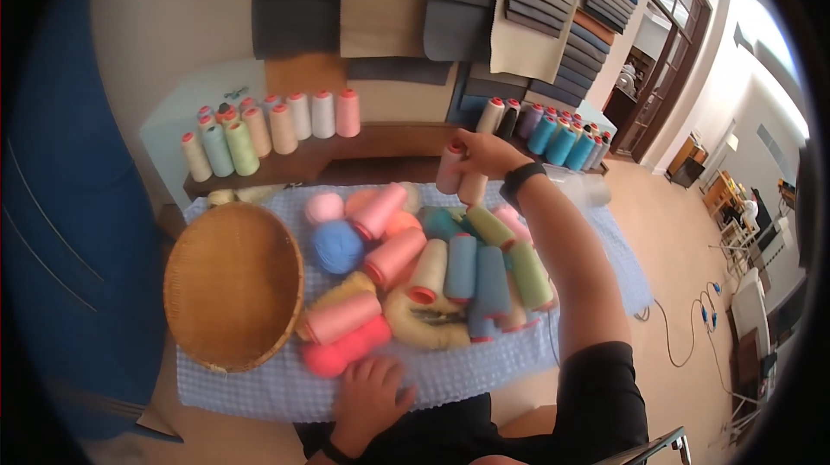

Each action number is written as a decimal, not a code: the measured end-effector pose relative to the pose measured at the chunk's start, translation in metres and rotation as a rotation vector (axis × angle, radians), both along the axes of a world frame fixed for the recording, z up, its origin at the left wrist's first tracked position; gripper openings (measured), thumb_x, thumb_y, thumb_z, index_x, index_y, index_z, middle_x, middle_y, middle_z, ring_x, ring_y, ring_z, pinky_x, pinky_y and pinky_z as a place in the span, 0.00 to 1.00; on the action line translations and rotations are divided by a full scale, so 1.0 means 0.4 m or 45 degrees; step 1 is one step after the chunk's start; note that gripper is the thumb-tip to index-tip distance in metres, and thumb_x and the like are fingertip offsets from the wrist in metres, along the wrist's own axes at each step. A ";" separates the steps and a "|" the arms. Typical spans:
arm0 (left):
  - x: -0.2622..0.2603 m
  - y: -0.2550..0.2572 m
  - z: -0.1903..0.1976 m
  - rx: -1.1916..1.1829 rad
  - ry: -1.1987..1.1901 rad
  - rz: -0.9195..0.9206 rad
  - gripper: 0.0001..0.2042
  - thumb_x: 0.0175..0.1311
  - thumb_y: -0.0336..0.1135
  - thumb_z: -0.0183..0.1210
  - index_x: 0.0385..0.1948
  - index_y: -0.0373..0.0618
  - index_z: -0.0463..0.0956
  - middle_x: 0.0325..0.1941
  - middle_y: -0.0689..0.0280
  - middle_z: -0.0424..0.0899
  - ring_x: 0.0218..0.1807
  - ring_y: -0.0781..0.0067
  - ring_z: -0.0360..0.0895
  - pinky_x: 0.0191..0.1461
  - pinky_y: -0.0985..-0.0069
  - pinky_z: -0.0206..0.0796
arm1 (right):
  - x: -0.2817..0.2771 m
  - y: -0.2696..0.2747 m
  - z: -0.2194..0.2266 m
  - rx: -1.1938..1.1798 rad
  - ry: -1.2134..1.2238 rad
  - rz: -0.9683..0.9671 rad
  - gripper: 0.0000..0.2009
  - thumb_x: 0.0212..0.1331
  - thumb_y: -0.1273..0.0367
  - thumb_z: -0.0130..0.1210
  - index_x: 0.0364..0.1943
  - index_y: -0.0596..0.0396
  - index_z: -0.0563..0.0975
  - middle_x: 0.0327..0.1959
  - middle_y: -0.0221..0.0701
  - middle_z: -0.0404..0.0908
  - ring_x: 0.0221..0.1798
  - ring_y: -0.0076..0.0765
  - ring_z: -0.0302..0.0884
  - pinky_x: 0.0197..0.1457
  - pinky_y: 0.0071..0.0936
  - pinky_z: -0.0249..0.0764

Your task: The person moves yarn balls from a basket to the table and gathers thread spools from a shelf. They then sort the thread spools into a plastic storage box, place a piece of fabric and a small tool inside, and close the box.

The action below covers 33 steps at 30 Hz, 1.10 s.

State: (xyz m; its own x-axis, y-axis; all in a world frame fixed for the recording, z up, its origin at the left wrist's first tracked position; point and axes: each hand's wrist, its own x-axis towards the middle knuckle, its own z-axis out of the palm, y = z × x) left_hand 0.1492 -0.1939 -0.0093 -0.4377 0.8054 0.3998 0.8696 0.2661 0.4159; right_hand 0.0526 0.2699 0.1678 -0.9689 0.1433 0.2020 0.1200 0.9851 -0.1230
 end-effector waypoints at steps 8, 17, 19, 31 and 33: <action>-0.004 -0.001 0.007 -0.035 -0.005 0.015 0.18 0.62 0.48 0.68 0.49 0.50 0.82 0.55 0.66 0.82 0.60 0.60 0.77 0.65 0.55 0.67 | -0.018 0.096 -0.081 -0.174 -0.065 -0.055 0.33 0.55 0.51 0.76 0.56 0.61 0.77 0.51 0.53 0.87 0.57 0.62 0.85 0.61 0.47 0.79; 0.012 0.001 -0.014 -0.077 -0.062 0.063 0.24 0.60 0.47 0.69 0.56 0.48 0.81 0.63 0.63 0.80 0.67 0.56 0.74 0.71 0.50 0.63 | -0.042 0.198 -0.197 -0.378 -0.106 0.077 0.33 0.61 0.49 0.72 0.60 0.62 0.78 0.51 0.46 0.89 0.50 0.48 0.88 0.57 0.41 0.82; 0.013 0.002 -0.012 -0.072 -0.067 0.069 0.23 0.59 0.46 0.70 0.55 0.48 0.81 0.62 0.63 0.80 0.67 0.56 0.75 0.71 0.50 0.63 | -0.047 0.222 -0.211 -0.442 -0.184 -0.009 0.33 0.64 0.48 0.70 0.61 0.62 0.77 0.49 0.44 0.88 0.45 0.42 0.89 0.49 0.38 0.84; 0.015 0.005 -0.007 -0.103 -0.073 0.094 0.23 0.60 0.45 0.69 0.56 0.48 0.81 0.62 0.64 0.81 0.67 0.56 0.74 0.70 0.50 0.63 | -0.048 0.183 -0.179 -1.028 -0.488 -0.527 0.37 0.71 0.40 0.57 0.72 0.53 0.72 0.45 0.34 0.86 0.40 0.32 0.87 0.33 0.31 0.85; 0.015 0.002 -0.002 -0.119 -0.100 0.086 0.23 0.60 0.45 0.69 0.56 0.48 0.80 0.62 0.63 0.80 0.67 0.56 0.74 0.70 0.50 0.63 | -0.043 0.190 -0.188 -1.037 -0.479 -0.510 0.39 0.70 0.39 0.58 0.74 0.53 0.70 0.57 0.40 0.83 0.48 0.38 0.87 0.39 0.32 0.89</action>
